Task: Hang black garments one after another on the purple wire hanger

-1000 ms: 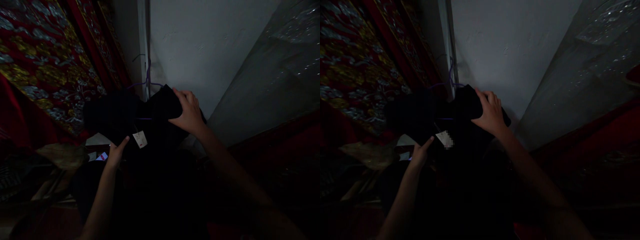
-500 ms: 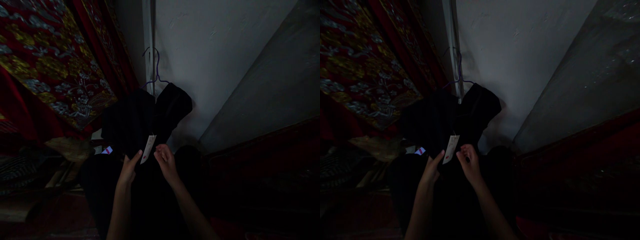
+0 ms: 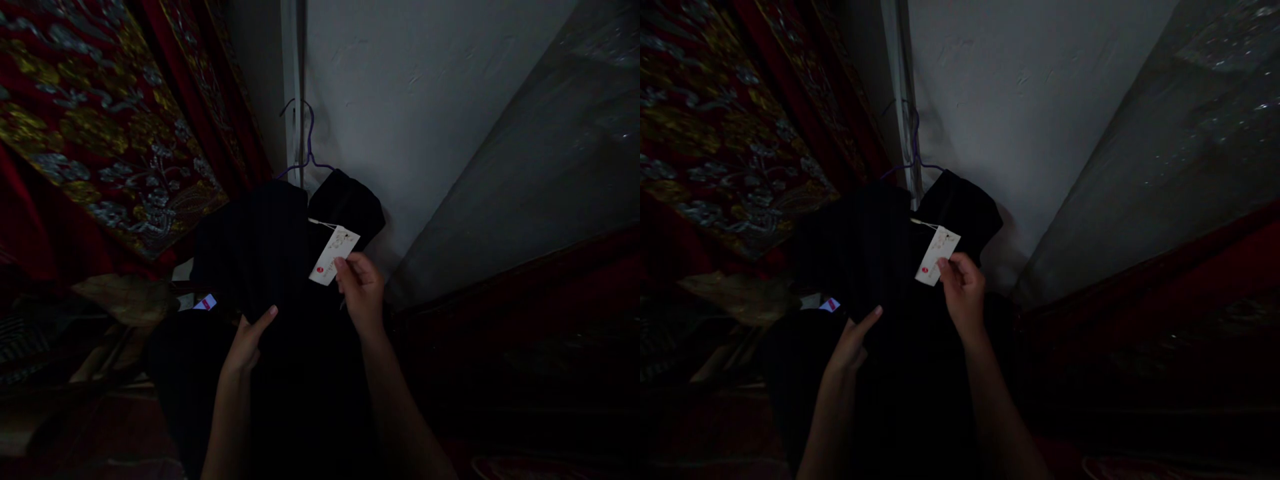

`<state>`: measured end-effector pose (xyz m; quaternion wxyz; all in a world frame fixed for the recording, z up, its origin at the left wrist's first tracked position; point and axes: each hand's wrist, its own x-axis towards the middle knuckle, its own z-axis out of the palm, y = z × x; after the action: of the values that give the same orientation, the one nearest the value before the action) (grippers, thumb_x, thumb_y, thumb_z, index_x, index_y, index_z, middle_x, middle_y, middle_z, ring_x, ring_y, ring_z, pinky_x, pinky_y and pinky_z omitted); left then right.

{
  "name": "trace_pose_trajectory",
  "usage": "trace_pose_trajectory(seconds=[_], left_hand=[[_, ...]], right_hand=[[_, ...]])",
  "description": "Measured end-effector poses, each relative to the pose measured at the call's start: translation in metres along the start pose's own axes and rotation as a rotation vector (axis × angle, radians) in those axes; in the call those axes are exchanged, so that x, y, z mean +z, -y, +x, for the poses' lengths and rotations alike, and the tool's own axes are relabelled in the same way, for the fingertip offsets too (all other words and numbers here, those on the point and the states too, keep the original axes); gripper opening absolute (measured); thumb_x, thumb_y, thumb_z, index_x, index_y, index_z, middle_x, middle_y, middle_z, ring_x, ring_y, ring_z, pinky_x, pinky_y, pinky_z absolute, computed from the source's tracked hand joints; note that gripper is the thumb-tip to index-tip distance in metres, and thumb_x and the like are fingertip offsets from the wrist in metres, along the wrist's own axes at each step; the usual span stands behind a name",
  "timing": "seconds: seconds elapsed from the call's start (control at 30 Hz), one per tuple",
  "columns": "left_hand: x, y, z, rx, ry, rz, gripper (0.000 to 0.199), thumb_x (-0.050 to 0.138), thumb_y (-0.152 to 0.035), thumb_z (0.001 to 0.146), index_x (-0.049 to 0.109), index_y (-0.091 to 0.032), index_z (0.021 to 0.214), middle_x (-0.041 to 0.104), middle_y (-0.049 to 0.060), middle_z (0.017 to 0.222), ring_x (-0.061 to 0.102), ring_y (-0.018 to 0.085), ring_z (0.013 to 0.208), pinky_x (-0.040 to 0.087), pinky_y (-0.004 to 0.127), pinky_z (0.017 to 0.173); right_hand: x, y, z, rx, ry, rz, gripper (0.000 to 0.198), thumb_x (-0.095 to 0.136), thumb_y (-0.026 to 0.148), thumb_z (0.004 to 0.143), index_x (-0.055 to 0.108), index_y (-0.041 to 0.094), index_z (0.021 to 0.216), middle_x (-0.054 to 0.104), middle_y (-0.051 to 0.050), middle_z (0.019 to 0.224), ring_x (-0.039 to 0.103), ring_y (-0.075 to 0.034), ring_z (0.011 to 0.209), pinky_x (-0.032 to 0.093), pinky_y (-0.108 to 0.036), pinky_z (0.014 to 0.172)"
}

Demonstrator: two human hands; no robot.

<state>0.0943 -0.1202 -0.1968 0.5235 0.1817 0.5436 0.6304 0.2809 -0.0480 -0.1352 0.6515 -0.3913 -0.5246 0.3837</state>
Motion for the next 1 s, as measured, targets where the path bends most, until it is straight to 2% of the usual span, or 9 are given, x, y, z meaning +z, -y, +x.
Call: trace_pose_trajectory(seconds=[0.1,0.3,0.5,0.57,0.7,0.73,0.8,0.9,1.0], left_hand=[[-0.001,0.0,-0.001,-0.028,0.029,-0.01,0.055,0.093,-0.027,0.063,0.07,-0.018,0.112,0.076,0.012,0.114,0.069,0.032,0.117,0.052,0.045,0.107],[-0.007,-0.001,0.001,-0.001,0.028,-0.031,0.06,0.093,-0.029,0.062,0.069,-0.019,0.115,0.076,0.011,0.116,0.067,0.032,0.12,0.05,0.044,0.11],[-0.019,0.007,0.01,0.034,0.016,-0.037,0.064,0.091,-0.037,0.063,0.066,-0.024,0.12,0.076,0.009,0.115,0.063,0.032,0.126,0.048,0.045,0.112],[-0.021,0.009,0.009,0.054,0.025,-0.027,0.072,0.092,-0.04,0.058,0.065,-0.025,0.123,0.076,0.009,0.116,0.063,0.032,0.126,0.048,0.044,0.112],[-0.019,0.005,0.004,0.061,0.016,0.006,0.082,0.095,-0.037,0.049,0.065,-0.023,0.125,0.076,0.009,0.112,0.066,0.034,0.12,0.052,0.044,0.107],[-0.018,0.003,0.002,0.052,0.008,0.008,0.082,0.095,-0.037,0.049,0.065,-0.023,0.124,0.077,0.01,0.111,0.067,0.035,0.119,0.053,0.044,0.105],[-0.014,0.001,0.0,0.04,0.002,0.007,0.08,0.095,-0.037,0.05,0.066,-0.023,0.123,0.077,0.01,0.108,0.068,0.035,0.117,0.055,0.043,0.103],[-0.008,0.002,-0.002,0.028,0.034,0.006,0.081,0.096,-0.039,0.049,0.067,-0.02,0.121,0.078,0.01,0.104,0.07,0.034,0.112,0.056,0.042,0.099],[-0.004,0.005,-0.003,0.004,0.078,0.015,0.079,0.097,-0.041,0.047,0.07,-0.017,0.117,0.078,0.011,0.102,0.073,0.034,0.104,0.058,0.041,0.094]], right_hand=[[0.014,0.001,0.008,-0.016,0.025,-0.01,0.023,0.067,0.044,0.085,0.063,0.021,0.083,0.059,0.001,0.069,0.047,-0.011,0.055,0.038,-0.024,0.05],[0.022,-0.014,-0.029,0.295,0.355,0.022,0.038,0.059,0.049,0.088,0.05,0.021,0.064,0.039,0.005,0.053,0.038,-0.01,0.048,0.028,-0.023,0.045],[0.008,-0.004,-0.033,0.281,0.735,-0.124,0.037,0.048,0.036,0.095,0.052,0.019,0.063,0.051,0.002,0.064,0.048,-0.012,0.062,0.036,-0.023,0.056],[0.007,-0.008,-0.03,0.212,0.664,-0.133,0.032,0.052,0.037,0.093,0.056,0.02,0.066,0.053,0.001,0.068,0.051,-0.013,0.065,0.038,-0.024,0.059],[0.005,-0.032,-0.032,0.249,0.215,-0.061,0.022,0.059,0.042,0.086,0.064,0.021,0.085,0.059,0.0,0.077,0.052,-0.013,0.064,0.039,-0.025,0.056],[0.004,-0.039,-0.033,0.287,0.167,-0.046,0.023,0.059,0.043,0.085,0.063,0.021,0.087,0.06,-0.001,0.077,0.052,-0.013,0.063,0.039,-0.025,0.055],[0.003,-0.049,-0.037,0.36,0.231,-0.033,0.024,0.06,0.044,0.085,0.062,0.02,0.084,0.062,-0.001,0.076,0.053,-0.013,0.062,0.039,-0.024,0.054],[0.007,-0.057,-0.044,0.418,0.445,-0.03,0.022,0.061,0.041,0.085,0.061,0.019,0.081,0.064,-0.001,0.075,0.056,-0.013,0.063,0.041,-0.024,0.055],[0.015,-0.062,-0.051,0.384,0.486,0.01,0.013,0.061,0.031,0.084,0.059,0.019,0.079,0.063,0.0,0.072,0.057,-0.013,0.063,0.043,-0.024,0.057]])
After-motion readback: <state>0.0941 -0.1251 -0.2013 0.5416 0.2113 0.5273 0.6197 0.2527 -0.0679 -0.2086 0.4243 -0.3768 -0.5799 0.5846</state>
